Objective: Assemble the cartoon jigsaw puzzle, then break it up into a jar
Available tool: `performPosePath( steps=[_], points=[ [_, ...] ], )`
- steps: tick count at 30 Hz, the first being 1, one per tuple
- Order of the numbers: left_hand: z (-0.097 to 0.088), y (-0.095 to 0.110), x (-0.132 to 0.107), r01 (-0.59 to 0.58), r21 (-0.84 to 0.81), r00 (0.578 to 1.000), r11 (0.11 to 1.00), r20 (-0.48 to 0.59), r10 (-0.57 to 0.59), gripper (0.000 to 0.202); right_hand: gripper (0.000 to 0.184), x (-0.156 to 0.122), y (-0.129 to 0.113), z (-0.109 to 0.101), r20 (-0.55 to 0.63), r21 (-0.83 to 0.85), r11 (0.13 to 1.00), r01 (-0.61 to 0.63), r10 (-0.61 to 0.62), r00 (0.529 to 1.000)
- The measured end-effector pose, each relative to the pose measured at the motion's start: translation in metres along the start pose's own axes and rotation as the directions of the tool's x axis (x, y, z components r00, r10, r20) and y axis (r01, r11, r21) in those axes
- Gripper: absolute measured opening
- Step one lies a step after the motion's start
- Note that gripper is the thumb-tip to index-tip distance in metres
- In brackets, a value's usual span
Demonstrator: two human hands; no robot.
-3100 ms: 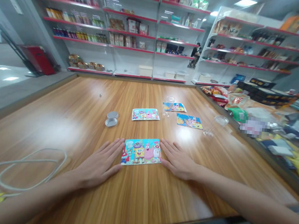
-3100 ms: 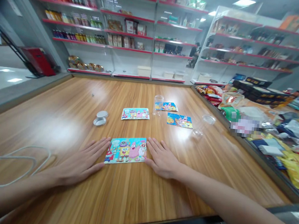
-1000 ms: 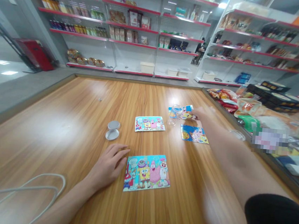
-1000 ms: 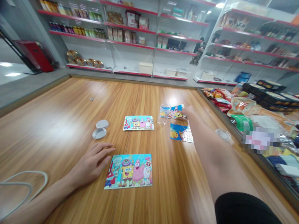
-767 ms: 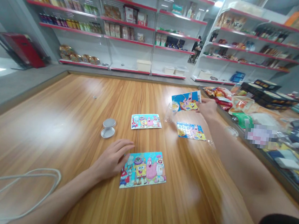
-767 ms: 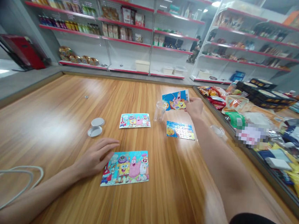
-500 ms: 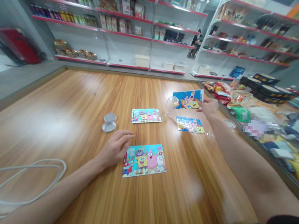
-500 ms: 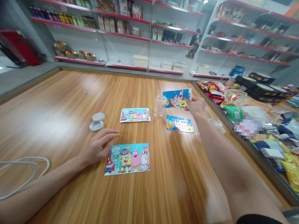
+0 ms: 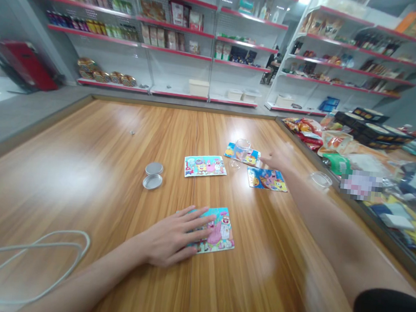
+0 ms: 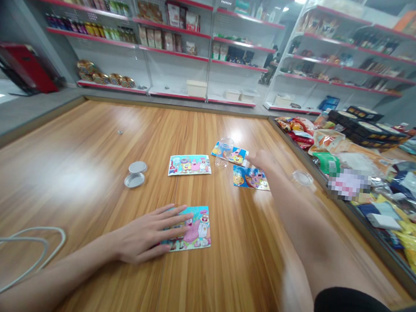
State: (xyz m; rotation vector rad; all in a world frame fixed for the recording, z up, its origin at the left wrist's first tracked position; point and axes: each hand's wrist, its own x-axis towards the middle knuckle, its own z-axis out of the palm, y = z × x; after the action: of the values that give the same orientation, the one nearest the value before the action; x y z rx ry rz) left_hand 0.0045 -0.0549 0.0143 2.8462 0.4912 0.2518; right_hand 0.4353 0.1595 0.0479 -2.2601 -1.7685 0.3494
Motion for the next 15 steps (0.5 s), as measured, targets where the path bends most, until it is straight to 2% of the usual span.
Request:
performPosePath(
  steps=[3,7,15],
  points=[
    [0.0,0.007,0.004,-0.024,-0.022,0.997,0.999,0.068,0.026,0.069,0.064,-0.002,0.011,-0.005,0.155,-0.102,0.987,0.121,-0.105,0.982],
    [0.0,0.014,0.006,-0.055,-0.052,0.997,0.997,0.043,0.058,0.07,0.085,-0.009,0.023,-0.001,0.299,-0.172,0.939,0.299,-0.239,0.924],
    [0.009,0.032,0.01,-0.093,-0.092,0.993,0.991,0.064,0.099,0.07,0.084,-0.016,0.029,0.007,0.358,-0.216,0.868,0.447,-0.356,0.863]
  ],
)
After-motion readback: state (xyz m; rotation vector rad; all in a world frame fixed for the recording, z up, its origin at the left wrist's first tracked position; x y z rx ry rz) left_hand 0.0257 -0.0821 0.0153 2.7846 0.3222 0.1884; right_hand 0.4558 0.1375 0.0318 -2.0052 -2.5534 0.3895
